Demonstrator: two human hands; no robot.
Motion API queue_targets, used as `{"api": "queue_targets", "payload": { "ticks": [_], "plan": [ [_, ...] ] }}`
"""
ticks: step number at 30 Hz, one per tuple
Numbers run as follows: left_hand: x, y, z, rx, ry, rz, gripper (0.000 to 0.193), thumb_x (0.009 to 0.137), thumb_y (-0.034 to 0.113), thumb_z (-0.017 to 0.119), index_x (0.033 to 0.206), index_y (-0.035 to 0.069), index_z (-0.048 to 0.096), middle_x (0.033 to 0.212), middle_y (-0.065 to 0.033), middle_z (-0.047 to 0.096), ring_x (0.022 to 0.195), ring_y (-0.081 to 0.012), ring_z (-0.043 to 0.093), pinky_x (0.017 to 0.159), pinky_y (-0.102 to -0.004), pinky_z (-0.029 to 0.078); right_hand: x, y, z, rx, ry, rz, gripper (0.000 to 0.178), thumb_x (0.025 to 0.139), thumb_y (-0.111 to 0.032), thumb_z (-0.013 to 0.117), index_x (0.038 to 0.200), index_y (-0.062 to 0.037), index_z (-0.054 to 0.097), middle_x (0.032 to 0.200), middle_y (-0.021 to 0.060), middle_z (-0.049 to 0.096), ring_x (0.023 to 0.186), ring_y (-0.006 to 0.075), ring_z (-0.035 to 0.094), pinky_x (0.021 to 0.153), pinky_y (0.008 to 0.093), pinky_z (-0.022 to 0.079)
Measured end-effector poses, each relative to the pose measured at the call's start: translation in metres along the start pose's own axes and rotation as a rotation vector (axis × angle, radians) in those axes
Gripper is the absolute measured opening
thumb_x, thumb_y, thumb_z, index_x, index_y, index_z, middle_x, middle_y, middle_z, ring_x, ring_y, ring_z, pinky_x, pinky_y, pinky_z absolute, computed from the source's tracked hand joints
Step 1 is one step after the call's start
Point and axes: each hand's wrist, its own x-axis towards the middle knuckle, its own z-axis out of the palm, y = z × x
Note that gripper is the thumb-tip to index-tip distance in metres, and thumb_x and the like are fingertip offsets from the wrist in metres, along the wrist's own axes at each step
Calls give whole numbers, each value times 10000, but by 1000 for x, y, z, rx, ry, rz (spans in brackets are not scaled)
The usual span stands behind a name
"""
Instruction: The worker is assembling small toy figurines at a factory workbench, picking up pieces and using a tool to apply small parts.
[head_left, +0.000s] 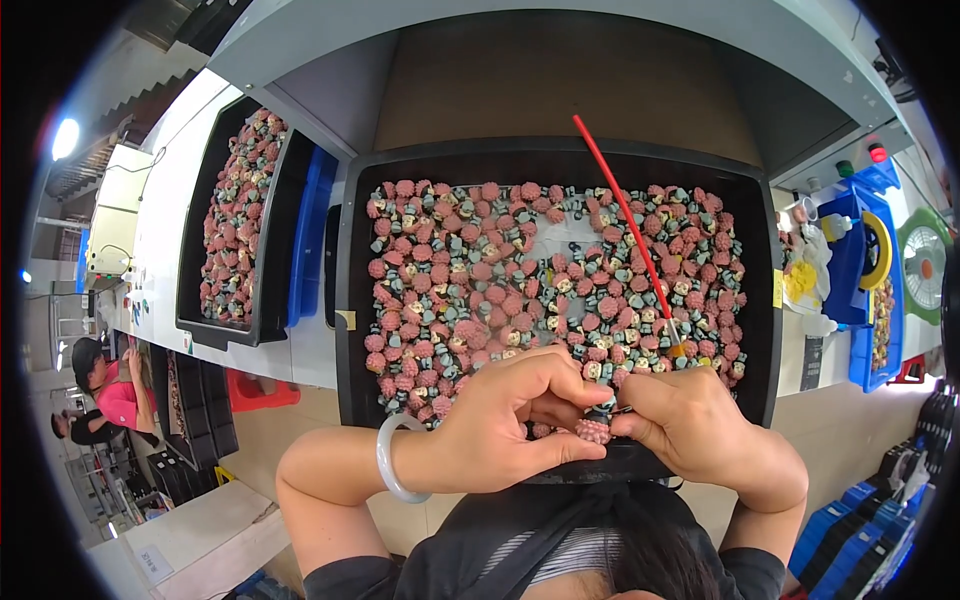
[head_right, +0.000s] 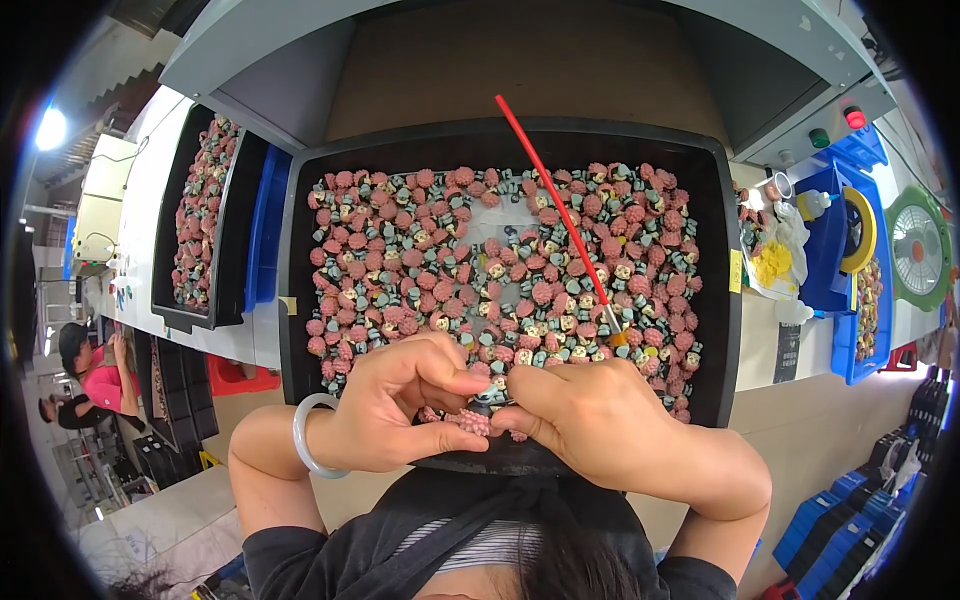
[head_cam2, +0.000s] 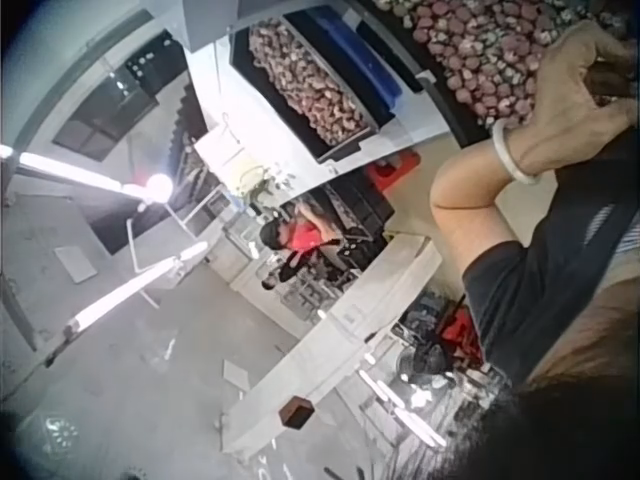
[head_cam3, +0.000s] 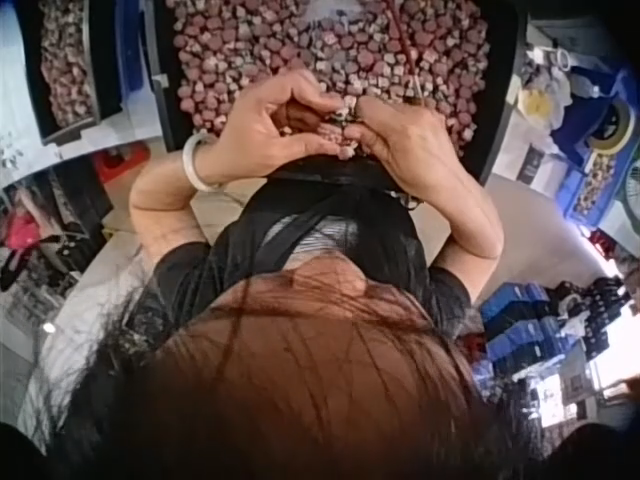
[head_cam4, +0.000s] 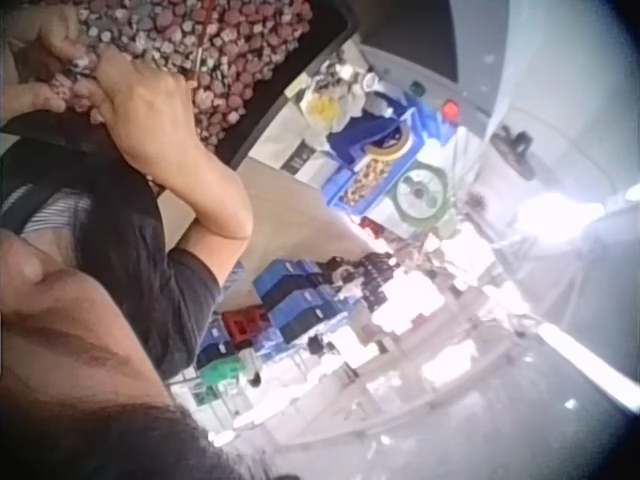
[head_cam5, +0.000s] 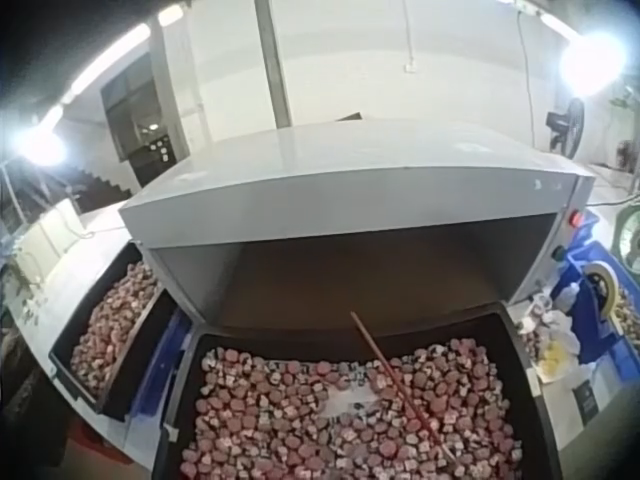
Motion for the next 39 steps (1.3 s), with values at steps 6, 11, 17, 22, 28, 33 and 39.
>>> {"api": "queue_targets", "payload": {
  "ticks": [6,11,17,22,28,33,39],
  "plan": [
    [0,0,-1,14,-17,-1,296,705,-23,671,968,-16,534,916,-54,481,826,-139,605,705,-218,503,4,0,-6,90,-129,44,225,796,-215,578,743,-14,492,561,142,487,528,344,502,455,383,375],
    [1,-1,-1,24,-56,-10,294,706,-32,665,968,-22,531,917,-60,473,831,-151,605,716,-225,507,5,2,-9,182,-228,51,217,794,-205,582,749,-10,498,552,142,484,519,344,495,456,381,370],
    [1,1,2,-25,3,-9,346,661,-110,668,948,-10,503,912,-68,430,856,-102,536,762,-232,509,-1,0,0,19,3,1,226,773,-179,603,714,-20,452,556,111,454,505,320,487,438,368,365],
    [0,1,1,6,0,6,343,663,-113,665,940,-8,493,914,-70,428,850,-99,535,767,-234,505,-2,0,3,-10,27,-16,231,770,-181,604,708,-28,441,559,101,446,501,311,486,435,366,370],
    [-1,0,1,2,5,-3,348,656,-113,671,938,-6,496,914,-69,430,844,-101,535,760,-232,506,-1,0,4,-14,25,-31,227,775,-187,597,710,-28,449,561,100,456,500,312,491,434,370,376],
    [1,3,0,31,4,-17,340,653,-114,673,929,-10,504,897,-64,435,815,-99,545,744,-228,510,0,0,1,-12,-7,-25,224,788,-204,584,722,-29,461,561,111,468,507,318,501,442,377,381],
    [1,4,1,37,-40,-56,318,660,-122,661,924,-25,513,883,-63,451,795,-123,581,734,-234,525,3,4,-3,96,-163,5,246,805,-240,568,732,-22,479,544,123,471,526,331,508,447,380,379]
  ]
}}
